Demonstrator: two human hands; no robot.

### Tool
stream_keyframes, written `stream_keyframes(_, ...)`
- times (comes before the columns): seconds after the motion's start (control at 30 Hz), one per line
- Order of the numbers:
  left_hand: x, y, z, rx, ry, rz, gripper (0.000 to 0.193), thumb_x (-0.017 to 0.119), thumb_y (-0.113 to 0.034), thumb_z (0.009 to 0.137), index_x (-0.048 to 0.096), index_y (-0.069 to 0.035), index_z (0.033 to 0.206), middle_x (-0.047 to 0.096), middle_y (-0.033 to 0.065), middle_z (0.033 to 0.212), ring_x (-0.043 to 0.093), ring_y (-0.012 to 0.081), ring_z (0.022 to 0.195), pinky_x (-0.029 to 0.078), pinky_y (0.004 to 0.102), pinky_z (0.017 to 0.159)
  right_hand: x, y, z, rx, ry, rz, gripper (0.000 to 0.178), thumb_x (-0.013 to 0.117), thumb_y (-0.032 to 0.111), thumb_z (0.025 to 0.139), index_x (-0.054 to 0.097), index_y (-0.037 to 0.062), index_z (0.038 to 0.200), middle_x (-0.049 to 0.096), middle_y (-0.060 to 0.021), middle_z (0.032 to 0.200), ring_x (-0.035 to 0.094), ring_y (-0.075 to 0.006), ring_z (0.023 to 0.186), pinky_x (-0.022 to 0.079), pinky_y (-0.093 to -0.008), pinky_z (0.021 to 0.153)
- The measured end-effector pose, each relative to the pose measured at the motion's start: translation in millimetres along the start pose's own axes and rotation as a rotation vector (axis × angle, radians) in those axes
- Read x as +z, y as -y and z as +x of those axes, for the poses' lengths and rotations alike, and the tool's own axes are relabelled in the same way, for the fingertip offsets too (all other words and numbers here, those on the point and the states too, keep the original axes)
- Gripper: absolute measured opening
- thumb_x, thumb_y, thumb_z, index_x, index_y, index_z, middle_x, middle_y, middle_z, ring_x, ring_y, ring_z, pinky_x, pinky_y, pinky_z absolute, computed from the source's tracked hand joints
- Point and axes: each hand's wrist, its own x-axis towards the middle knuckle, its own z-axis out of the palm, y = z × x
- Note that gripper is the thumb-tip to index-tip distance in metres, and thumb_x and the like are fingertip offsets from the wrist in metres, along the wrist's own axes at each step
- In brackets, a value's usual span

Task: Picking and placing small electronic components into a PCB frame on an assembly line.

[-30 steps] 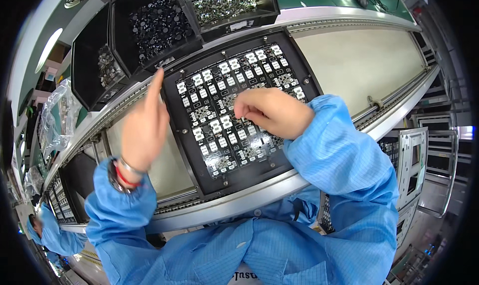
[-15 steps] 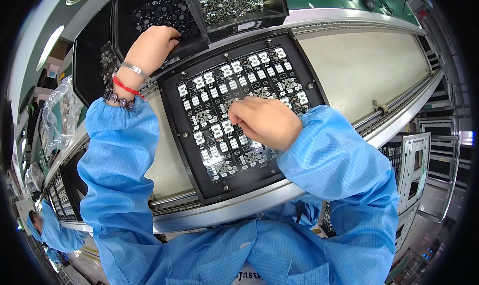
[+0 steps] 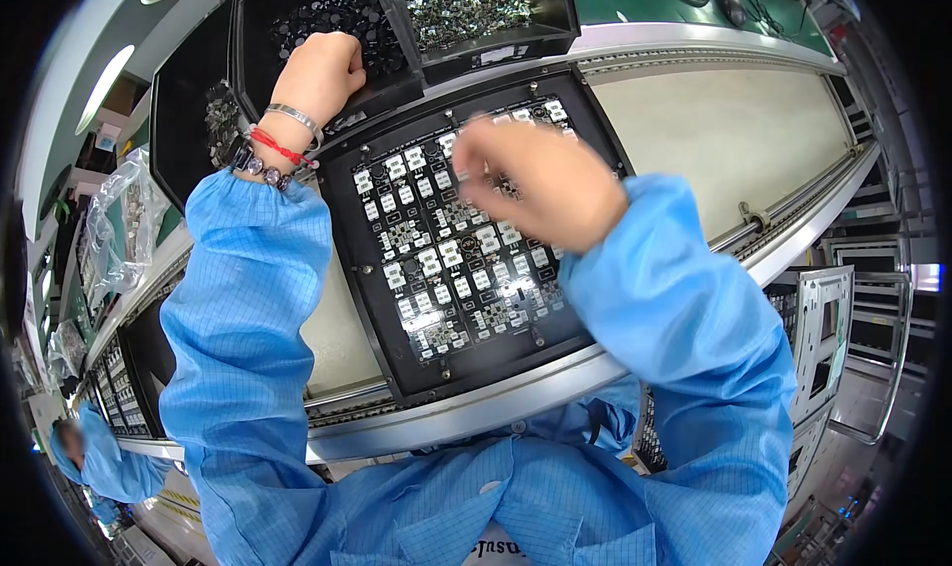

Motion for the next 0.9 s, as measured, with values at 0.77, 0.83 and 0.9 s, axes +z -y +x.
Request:
stream_keyframes(0.77,-15.6,-100.9,-127.7,0.114,0.148,-0.875,0.021,0.069,0.002,0.071,0.069,-0.005,0.091,0.067,0.0067,0.086,0.063,0.023,0.082,0.05,0.0315,0.074,-35.4,-80.0,110.4,0.221,-0.22,-0.306,0.014,0.063,0.016,0.075,0.072,0.0094,0.083,0.066,-0.0178,0.082,0.065,-0.0342,0.08,0.052,-0.0409,0.075)
stream_keyframes(0.83,-13.9,-102.2,-129.1,0.09,0.16,-0.868,0.021,0.07,0.001,0.07,0.069,-0.006,0.09,0.067,0.0062,0.086,0.062,0.0233,0.083,0.05,0.0323,0.075,-36.5,-77.9,106.3,0.226,-0.286,-0.287,0.015,0.064,0.018,0.075,0.072,0.0092,0.084,0.067,-0.0173,0.081,0.065,-0.0336,0.079,0.052,-0.0397,0.075)
stream_keyframes(0.9,-12.4,-103.8,-129.6,0.065,0.172,-0.86,0.022,0.07,0.001,0.07,0.069,-0.007,0.09,0.068,0.0057,0.086,0.061,0.0236,0.083,0.049,0.0332,0.077,-39.4,-77.4,100.5,0.223,-0.318,-0.286,0.015,0.065,0.019,0.076,0.072,0.009,0.085,0.067,-0.0174,0.08,0.065,-0.0334,0.079,0.052,-0.0397,0.075)
